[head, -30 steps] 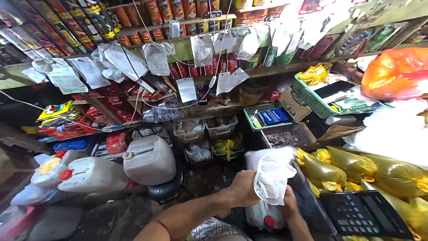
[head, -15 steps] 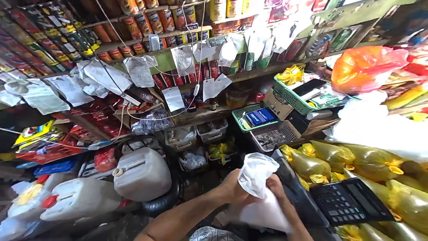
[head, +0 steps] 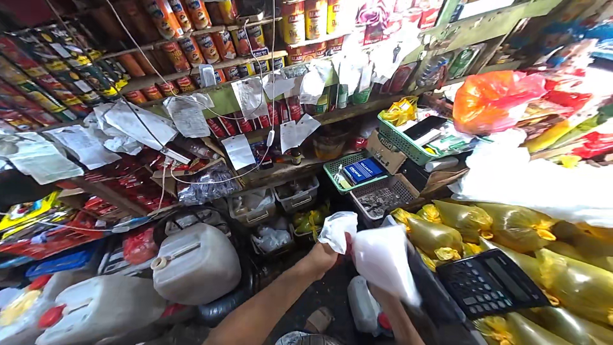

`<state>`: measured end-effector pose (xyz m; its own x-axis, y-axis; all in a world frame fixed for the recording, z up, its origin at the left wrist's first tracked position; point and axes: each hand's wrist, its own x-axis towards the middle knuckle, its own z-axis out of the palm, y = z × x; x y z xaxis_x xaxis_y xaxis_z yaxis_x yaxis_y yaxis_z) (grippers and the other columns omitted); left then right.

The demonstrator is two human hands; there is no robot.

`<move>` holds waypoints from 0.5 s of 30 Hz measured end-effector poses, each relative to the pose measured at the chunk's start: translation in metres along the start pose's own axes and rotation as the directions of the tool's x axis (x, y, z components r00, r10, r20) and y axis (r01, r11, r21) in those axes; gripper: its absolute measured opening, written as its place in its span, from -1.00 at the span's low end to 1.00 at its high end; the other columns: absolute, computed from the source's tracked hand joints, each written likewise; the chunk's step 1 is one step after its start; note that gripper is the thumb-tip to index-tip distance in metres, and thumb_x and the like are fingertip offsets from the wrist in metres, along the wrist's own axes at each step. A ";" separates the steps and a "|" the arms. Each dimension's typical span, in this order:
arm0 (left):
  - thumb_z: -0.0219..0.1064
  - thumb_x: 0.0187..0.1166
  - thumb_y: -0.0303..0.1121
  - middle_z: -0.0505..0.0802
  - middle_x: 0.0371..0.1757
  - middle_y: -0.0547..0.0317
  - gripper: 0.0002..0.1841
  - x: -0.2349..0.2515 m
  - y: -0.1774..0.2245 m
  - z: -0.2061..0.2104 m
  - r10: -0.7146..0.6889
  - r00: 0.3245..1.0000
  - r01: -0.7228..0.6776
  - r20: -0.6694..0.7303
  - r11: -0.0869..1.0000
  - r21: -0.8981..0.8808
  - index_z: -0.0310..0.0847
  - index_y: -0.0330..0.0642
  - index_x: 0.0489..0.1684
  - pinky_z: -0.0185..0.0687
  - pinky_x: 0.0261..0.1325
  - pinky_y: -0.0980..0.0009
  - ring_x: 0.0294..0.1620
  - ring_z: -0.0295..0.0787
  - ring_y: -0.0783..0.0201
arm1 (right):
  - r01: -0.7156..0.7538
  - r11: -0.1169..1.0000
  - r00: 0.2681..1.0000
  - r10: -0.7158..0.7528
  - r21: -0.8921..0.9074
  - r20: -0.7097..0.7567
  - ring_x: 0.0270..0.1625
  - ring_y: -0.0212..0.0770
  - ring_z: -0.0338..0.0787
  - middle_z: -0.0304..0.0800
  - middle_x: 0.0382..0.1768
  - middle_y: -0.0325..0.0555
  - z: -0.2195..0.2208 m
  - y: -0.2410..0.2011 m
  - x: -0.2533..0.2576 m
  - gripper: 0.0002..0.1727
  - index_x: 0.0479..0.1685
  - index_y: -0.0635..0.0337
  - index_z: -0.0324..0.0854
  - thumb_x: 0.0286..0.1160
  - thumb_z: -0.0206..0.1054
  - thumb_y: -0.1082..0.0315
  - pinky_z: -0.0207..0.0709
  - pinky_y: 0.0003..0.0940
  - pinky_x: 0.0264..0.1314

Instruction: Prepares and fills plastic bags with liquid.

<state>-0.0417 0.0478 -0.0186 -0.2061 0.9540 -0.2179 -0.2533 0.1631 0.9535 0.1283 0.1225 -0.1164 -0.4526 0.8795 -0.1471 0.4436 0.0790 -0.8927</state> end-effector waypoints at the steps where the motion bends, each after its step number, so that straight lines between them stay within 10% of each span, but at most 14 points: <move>1: 0.14 0.83 -0.20 0.70 -0.33 0.35 -0.78 0.007 -0.011 -0.003 0.012 1.000 -0.012 0.015 1.000 0.010 0.62 -0.10 -0.01 0.56 -0.31 0.53 -0.40 0.58 0.49 | 0.143 0.989 0.985 -0.139 0.038 -0.101 0.01 -0.14 0.86 0.87 -0.08 0.10 0.003 0.020 -0.001 -0.72 0.08 0.37 0.74 0.60 0.27 0.37 0.73 -0.09 0.19; 3: 0.20 0.78 -0.27 0.73 -0.24 0.27 -0.82 0.023 -0.027 -0.004 0.056 0.998 -0.058 0.020 0.992 0.112 0.61 -0.15 0.08 0.59 -0.25 0.52 -0.33 0.62 0.47 | 0.153 0.988 0.980 -0.149 0.022 -0.129 -0.41 -0.23 0.73 0.76 -0.53 -0.16 0.006 0.034 -0.004 -0.68 -0.42 0.23 0.78 0.60 0.22 0.26 0.62 -0.02 -0.23; 5: 0.29 0.65 -0.42 0.82 0.16 -0.02 -0.64 0.038 -0.032 -0.012 0.071 0.997 -0.081 0.040 0.899 0.430 0.57 -0.37 0.36 0.68 0.34 0.28 0.18 0.76 0.27 | 0.069 0.981 0.994 -0.084 -0.179 -0.075 -0.34 -0.10 0.77 0.77 -0.52 -0.13 0.007 0.031 -0.007 -0.55 -0.50 0.10 0.78 0.66 0.14 0.06 0.59 0.13 -0.19; 7: 0.39 0.47 -0.33 0.83 0.19 -0.13 -0.64 0.057 -0.025 -0.021 0.004 0.994 -0.098 0.110 0.478 0.873 0.69 -0.33 0.17 0.61 0.38 -0.11 0.30 0.74 -0.03 | -0.068 0.890 0.996 0.090 -0.452 0.028 0.03 0.11 0.86 0.90 -0.20 0.03 0.009 0.009 -0.009 -0.49 -0.26 0.06 0.84 0.76 0.09 -0.07 0.62 0.33 0.08; 10: 0.29 0.55 -0.26 0.83 0.12 -0.17 -0.72 0.070 -0.036 -0.022 -0.084 0.985 -0.154 0.149 -0.066 0.986 0.73 -0.23 0.06 0.66 0.04 -0.28 0.14 0.78 -0.23 | -0.137 0.737 0.956 0.273 -0.662 0.106 0.19 0.18 0.84 0.90 0.00 0.09 0.029 -0.019 -0.003 -0.51 -0.12 0.06 0.83 0.67 0.10 -0.10 0.61 0.35 0.12; 12: 0.26 0.58 -0.27 0.83 0.13 -0.19 -0.71 0.058 -0.047 -0.012 -0.099 0.991 -0.095 0.093 -0.013 0.995 0.72 -0.26 0.06 0.65 0.13 -0.27 0.17 0.78 -0.22 | -0.186 0.748 0.923 0.355 -0.637 0.147 0.26 0.19 0.81 0.86 0.11 0.14 0.041 -0.022 0.007 -0.47 -0.02 0.13 0.81 0.57 0.23 -0.16 0.60 0.34 0.23; 15: 0.33 0.55 -0.21 0.87 0.03 -0.13 -0.70 0.037 -0.072 -0.022 0.006 0.999 -0.044 0.046 0.469 0.882 0.78 -0.29 -0.06 0.63 0.31 -0.13 0.17 0.80 -0.04 | -0.175 0.954 0.953 0.226 -0.242 0.202 0.32 0.02 0.78 0.81 0.22 0.15 0.053 -0.005 0.011 -0.53 0.26 0.27 0.71 0.51 0.42 0.13 0.60 0.08 0.42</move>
<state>-0.0524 0.0662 -0.1000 -0.1638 0.9656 -0.2019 0.7236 0.2568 0.6407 0.0802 0.1070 -0.1364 -0.4872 0.7611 -0.4281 0.6896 0.0346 -0.7234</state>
